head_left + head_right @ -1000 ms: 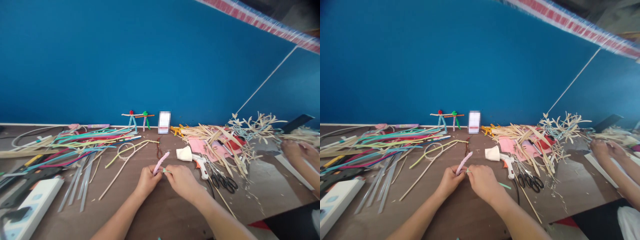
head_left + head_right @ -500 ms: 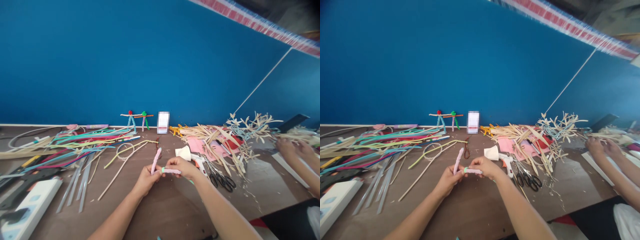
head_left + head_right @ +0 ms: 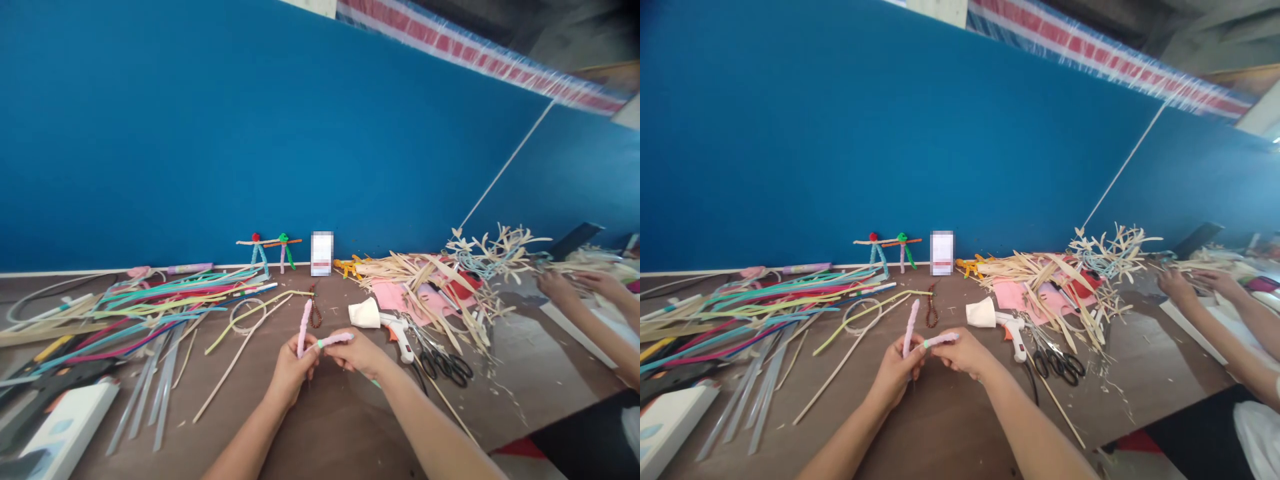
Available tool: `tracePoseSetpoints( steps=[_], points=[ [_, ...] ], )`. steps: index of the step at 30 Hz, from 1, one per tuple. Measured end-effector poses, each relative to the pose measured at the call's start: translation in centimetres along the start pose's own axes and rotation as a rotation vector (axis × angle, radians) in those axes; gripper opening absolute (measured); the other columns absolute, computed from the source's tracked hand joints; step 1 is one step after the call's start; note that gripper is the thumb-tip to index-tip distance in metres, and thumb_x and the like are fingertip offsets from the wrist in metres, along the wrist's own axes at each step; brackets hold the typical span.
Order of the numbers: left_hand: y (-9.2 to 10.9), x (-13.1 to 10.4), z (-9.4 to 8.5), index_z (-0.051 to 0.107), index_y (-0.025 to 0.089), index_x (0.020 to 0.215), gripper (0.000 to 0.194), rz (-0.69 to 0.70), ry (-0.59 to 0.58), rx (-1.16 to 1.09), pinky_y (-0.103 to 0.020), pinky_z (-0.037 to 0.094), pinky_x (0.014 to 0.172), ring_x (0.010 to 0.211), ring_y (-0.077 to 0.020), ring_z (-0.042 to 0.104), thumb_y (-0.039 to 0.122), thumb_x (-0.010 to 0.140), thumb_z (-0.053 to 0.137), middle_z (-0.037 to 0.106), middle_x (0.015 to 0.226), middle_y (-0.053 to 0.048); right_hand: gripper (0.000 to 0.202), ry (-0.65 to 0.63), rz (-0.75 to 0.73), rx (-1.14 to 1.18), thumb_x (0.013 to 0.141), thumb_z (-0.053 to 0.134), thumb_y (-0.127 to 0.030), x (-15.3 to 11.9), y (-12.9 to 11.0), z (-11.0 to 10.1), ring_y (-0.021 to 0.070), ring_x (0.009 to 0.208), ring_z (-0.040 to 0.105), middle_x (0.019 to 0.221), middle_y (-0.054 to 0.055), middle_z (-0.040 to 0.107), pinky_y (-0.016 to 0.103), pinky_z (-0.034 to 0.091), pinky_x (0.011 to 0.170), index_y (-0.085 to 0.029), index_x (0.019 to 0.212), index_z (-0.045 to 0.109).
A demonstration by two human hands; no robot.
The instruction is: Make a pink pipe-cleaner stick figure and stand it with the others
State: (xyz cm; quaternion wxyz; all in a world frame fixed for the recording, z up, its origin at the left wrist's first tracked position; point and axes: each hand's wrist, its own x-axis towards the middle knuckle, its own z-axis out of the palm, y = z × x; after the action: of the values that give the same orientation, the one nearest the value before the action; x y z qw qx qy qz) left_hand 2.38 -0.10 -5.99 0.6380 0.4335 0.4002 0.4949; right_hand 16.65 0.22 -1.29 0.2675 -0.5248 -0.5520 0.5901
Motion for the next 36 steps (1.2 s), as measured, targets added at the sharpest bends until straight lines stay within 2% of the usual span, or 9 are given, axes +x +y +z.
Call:
tracePoseSetpoints(
  steps=[3,8,16,19,22,25,29,32,36],
  points=[
    [-0.3,0.1,-0.2,0.057,0.010,0.083,0.033,-0.024,0.005,0.021,-0.015,0.025,0.032,0.032,-0.0031,0.033,0.036,0.064,0.060,0.045,0.043,0.006,0.016,0.027,-0.008,-0.016,0.067,0.055,-0.029,0.0,0.1,0.1,0.0020,0.031,0.028,0.040,-0.008,0.041,0.015,0.018,0.030,-0.013,0.068,0.054],
    [-0.5,0.3,-0.4,0.062,0.007,0.077,0.033,0.010,0.041,0.054,-0.016,0.026,0.034,0.034,-0.0035,0.032,0.038,0.064,0.060,0.042,0.042,0.006,0.016,0.023,-0.035,-0.001,0.068,0.053,-0.029,-0.2,0.2,0.4,0.0016,0.029,0.025,0.038,-0.009,0.039,0.015,0.018,0.030,-0.013,0.067,0.054],
    [-0.2,0.2,-0.2,0.063,0.009,0.073,0.027,0.055,0.129,0.184,-0.016,0.025,0.036,0.035,-0.0044,0.031,0.034,0.065,0.057,0.042,0.039,0.006,0.020,0.084,0.013,-0.009,0.070,0.050,-0.032,-0.8,0.1,1.5,0.0018,0.026,0.026,0.036,-0.009,0.039,0.016,0.016,0.029,-0.014,0.062,0.051],
    [-0.1,0.0,-0.2,0.063,0.010,0.071,0.024,0.083,0.151,0.244,-0.017,0.028,0.038,0.037,-0.0050,0.034,0.032,0.066,0.056,0.047,0.042,0.004,0.019,0.128,-0.006,-0.047,0.070,0.050,-0.030,-0.9,0.2,2.0,0.0020,0.027,0.027,0.037,-0.009,0.039,0.016,0.018,0.031,-0.015,0.058,0.048],
    [0.0,-0.1,-0.2,0.064,0.010,0.071,0.023,0.118,0.169,0.289,-0.019,0.036,0.045,0.044,-0.0081,0.044,0.031,0.066,0.056,0.057,0.052,0.000,0.020,0.175,-0.069,-0.111,0.071,0.048,-0.026,-0.8,0.5,2.4,0.0032,0.032,0.030,0.038,-0.008,0.039,0.016,0.023,0.036,-0.016,0.055,0.044],
    [-0.3,0.0,-0.3,0.065,0.011,0.072,0.022,0.166,0.166,0.332,-0.022,0.041,0.055,0.055,-0.0132,0.053,0.029,0.066,0.055,0.064,0.063,-0.003,0.021,0.228,-0.145,-0.265,0.073,0.045,-0.025,-1.1,0.6,2.8,0.0056,0.039,0.035,0.042,-0.005,0.041,0.018,0.027,0.041,-0.016,0.055,0.045],
    [-0.6,0.2,-0.5,0.066,0.012,0.073,0.021,0.199,0.122,0.395,-0.024,0.042,0.060,0.063,-0.0167,0.056,0.028,0.067,0.053,0.065,0.067,-0.005,0.016,0.309,-0.230,-0.688,0.076,0.041,-0.023,-2.2,-0.2,3.0,0.0106,0.052,0.047,0.057,-0.001,0.053,0.021,0.029,0.050,-0.017,0.066,0.052],
    [-0.4,0.3,-0.6,0.066,0.012,0.071,0.021,0.192,0.103,0.414,-0.023,0.041,0.058,0.061,-0.0154,0.055,0.028,0.067,0.053,0.063,0.063,-0.003,0.014,0.333,-0.227,-0.979,0.076,0.041,-0.020,-3.1,-1.0,3.0,0.0151,0.065,0.054,0.074,0.003,0.060,0.024,0.031,0.057,-0.020,0.082,0.054],
    [0.1,0.3,-0.3,0.064,0.011,0.072,0.022,0.077,0.096,0.314,-0.019,0.036,0.045,0.045,-0.0090,0.045,0.030,0.063,0.057,0.056,0.053,0.000,0.017,0.321,-0.173,-1.038,0.077,0.041,-0.020,-3.8,-1.1,2.6,0.0167,0.073,0.056,0.083,0.003,0.061,0.024,0.032,0.061,-0.021,0.090,0.051]
  ],
)
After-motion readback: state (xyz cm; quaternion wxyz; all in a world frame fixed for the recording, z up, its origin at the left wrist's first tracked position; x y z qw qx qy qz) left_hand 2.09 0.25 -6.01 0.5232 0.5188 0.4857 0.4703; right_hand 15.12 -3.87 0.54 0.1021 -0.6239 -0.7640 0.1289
